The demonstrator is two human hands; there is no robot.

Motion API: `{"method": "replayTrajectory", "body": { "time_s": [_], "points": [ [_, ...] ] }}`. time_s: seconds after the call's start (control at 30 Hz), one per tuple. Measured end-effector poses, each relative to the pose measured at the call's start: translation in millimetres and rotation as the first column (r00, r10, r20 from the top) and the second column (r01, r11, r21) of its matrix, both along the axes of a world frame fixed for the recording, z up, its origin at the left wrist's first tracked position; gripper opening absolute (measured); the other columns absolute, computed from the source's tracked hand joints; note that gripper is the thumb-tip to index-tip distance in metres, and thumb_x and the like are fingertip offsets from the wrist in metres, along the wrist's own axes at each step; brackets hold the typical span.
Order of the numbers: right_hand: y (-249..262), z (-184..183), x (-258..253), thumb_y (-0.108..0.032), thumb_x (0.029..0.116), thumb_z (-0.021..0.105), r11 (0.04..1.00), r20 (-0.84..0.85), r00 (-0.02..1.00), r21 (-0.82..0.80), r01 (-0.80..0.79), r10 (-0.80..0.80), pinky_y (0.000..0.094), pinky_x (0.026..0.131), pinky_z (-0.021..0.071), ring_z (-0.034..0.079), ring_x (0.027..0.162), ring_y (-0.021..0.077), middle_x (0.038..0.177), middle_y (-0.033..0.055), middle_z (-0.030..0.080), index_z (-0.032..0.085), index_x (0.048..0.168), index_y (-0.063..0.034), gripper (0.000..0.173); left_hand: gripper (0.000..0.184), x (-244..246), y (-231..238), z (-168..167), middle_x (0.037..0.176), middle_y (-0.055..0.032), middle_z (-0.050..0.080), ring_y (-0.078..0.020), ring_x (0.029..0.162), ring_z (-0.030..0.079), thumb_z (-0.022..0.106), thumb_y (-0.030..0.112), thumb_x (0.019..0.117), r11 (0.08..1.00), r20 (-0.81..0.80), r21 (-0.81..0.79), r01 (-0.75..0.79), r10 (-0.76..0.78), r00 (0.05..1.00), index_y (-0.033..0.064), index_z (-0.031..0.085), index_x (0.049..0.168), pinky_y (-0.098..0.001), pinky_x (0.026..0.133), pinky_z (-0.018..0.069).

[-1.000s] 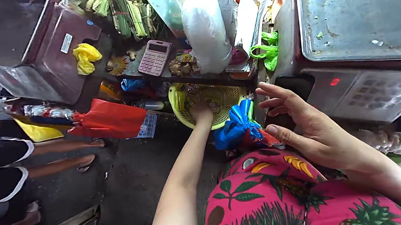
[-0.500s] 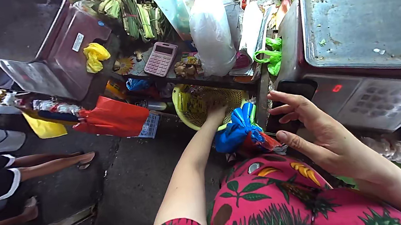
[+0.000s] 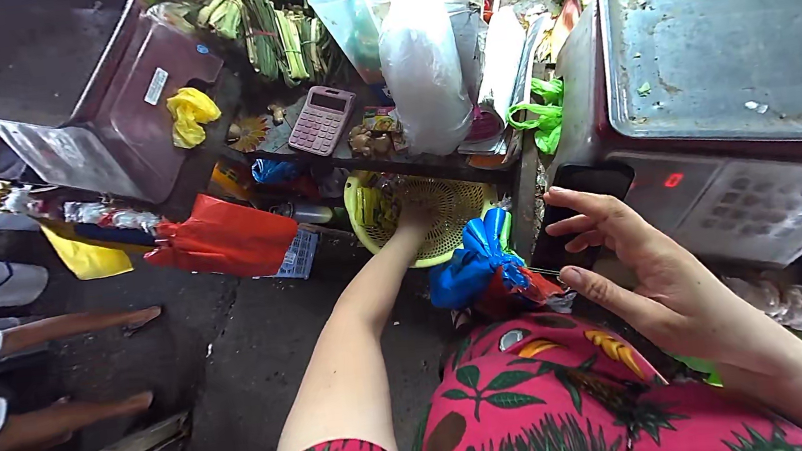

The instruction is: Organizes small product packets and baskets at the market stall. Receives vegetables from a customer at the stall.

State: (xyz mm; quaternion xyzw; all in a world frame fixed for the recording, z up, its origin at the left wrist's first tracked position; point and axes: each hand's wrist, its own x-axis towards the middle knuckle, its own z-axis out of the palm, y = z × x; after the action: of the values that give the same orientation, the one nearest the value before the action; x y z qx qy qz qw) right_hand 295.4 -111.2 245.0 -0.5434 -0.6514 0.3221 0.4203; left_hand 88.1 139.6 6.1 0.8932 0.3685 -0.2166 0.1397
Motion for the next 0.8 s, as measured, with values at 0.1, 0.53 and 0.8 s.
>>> {"method": "replayTrajectory", "body": {
  "time_s": [0.1,0.53,0.8],
  "points": [
    [0.4,0.0,0.8,-0.038,0.1035,0.059,1.000,0.000,1.000,0.002,0.000,0.000,0.0287,0.098,0.0556,0.060,0.124,0.0155,0.149,0.0070,0.052,0.040,0.157,-0.0165,0.061,0.053,7.6,2.3,2.1,0.158,-0.0197,0.043,-0.0498,0.147,0.031,0.063,-0.008,0.0930,0.998,-0.046,-0.034,-0.054,0.052,0.998,0.0164,0.063,0.140,-0.0749,0.117,0.0106],
    [0.5,-1.4,4.9,-0.039,0.1031,0.060,1.000,-0.008,1.000,0.012,-0.010,0.010,0.0277,0.097,0.0560,0.060,0.123,0.0149,0.149,0.0083,0.051,0.040,0.157,-0.0147,0.063,0.047,14.7,8.4,11.0,0.156,-0.0234,0.044,-0.0546,0.144,0.032,0.056,0.005,0.1021,0.980,-0.104,-0.052,-0.192,0.186,0.977,0.0122,0.053,0.149,-0.0767,0.115,0.0145],
    [-1.4,-1.9,7.0,-0.039,0.1027,0.061,1.000,-0.011,1.000,0.012,-0.008,0.008,0.0282,0.097,0.0565,0.061,0.123,0.0154,0.150,0.0079,0.051,0.041,0.157,-0.0162,0.062,0.052,4.8,11.5,0.8,0.157,-0.0213,0.043,-0.0548,0.145,0.032,0.060,-0.006,0.0964,0.998,-0.013,-0.004,-0.057,0.057,0.998,0.0162,0.059,0.143,-0.0817,0.112,0.0116]
  ]
}}
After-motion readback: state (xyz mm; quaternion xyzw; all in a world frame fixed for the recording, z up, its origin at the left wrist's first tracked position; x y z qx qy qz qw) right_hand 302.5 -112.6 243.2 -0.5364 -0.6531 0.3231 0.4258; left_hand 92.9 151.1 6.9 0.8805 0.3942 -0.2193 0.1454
